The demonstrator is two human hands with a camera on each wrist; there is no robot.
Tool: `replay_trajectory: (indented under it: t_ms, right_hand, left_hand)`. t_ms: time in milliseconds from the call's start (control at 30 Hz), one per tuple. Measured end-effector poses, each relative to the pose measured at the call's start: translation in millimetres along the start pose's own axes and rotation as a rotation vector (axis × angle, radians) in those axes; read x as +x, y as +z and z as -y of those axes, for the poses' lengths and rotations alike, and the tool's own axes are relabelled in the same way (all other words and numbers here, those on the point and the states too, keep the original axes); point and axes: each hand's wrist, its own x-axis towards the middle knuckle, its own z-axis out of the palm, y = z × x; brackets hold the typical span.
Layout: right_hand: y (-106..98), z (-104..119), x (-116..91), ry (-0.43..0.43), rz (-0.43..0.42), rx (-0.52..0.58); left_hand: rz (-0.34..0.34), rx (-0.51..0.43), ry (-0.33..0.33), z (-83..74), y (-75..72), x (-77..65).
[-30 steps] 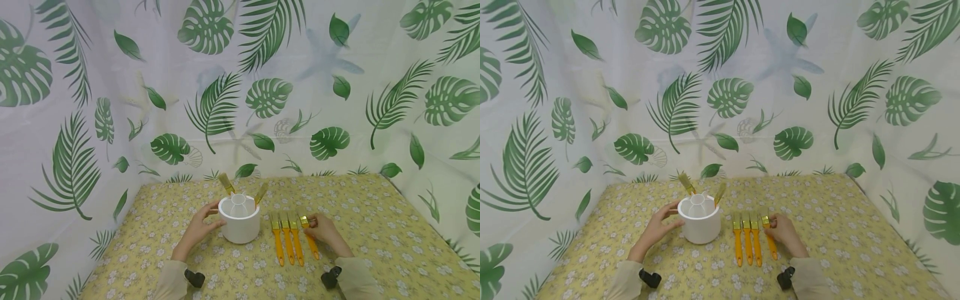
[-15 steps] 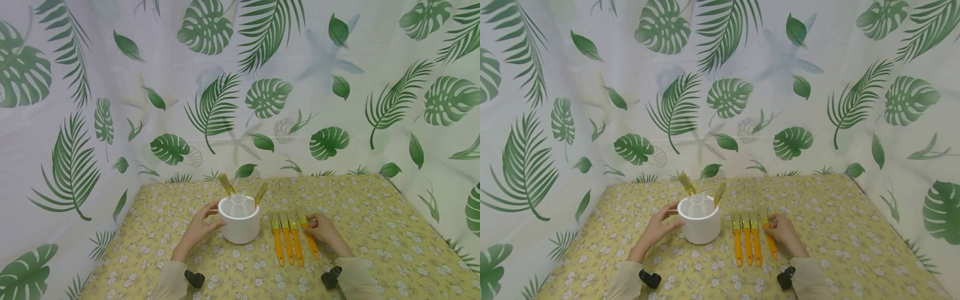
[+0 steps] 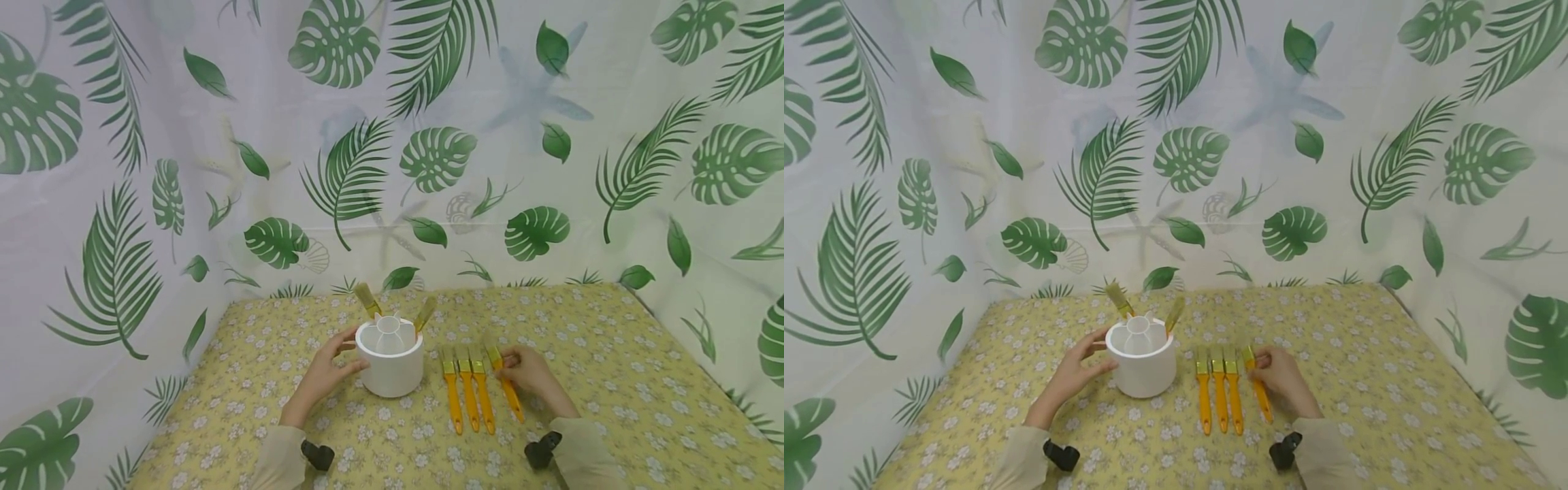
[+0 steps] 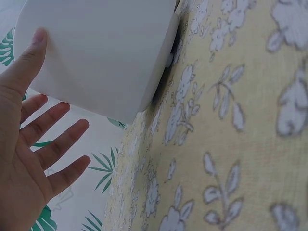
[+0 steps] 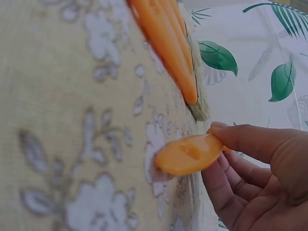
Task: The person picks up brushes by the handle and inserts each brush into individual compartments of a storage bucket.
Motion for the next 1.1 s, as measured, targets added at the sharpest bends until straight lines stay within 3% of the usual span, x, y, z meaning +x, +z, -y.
replay_trajectory:
  t_ms: [267,633,967,1100]
  right_hand:
    - [-7,6,-4,-0.006,-0.024,0.103]
    - [-14,9,-3,-0.027,-0.062,0.143]
    - [-16,15,-5,-0.08,-0.105,0.166]
    - [-17,14,-4,-0.092,-0.113,0.168]
  left_hand:
    - [0.009,-0.008,0.008,2.9,0.1,0.5]
    - [0.014,0.007,0.032,1.7,1.8,-1.2]
    - [0.055,0.019,0.014,-31.4,-4.0,-9.8]
    - [0.041,0.015,0.012,-17.3,-0.4,-6.0]
